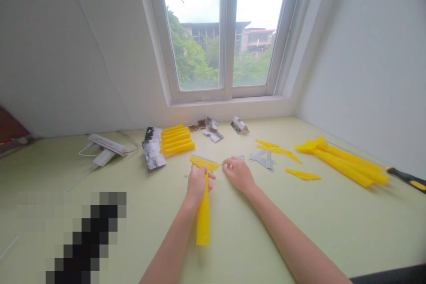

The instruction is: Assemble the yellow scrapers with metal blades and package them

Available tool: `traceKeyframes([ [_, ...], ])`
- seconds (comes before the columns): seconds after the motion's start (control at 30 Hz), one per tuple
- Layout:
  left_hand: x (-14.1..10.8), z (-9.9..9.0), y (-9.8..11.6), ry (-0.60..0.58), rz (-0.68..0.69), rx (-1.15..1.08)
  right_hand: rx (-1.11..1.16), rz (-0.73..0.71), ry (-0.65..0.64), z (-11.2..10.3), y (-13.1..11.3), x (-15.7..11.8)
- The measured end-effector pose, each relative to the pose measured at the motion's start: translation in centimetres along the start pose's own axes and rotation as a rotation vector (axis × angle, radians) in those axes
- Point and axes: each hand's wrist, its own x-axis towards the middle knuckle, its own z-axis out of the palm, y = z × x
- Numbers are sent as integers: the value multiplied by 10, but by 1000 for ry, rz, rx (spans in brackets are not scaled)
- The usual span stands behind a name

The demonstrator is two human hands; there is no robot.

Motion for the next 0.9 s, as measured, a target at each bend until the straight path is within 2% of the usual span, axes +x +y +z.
traceKeyframes([
  [0.23, 0, 0, 1, -57, 61, -25, 14, 58, -28, 1, 4, 3],
  [0.57, -2, 4, -2, -100, 30, -8, 100, 128, -50, -6, 1, 0],
  [0.73, -3, 4, -3, -102, 27, 0, 186, 192, -48, -7, 4, 1],
  [0.9, -1, 4, -6, -120, 30, 12, 350, 233, -41, -18, 3, 4],
])
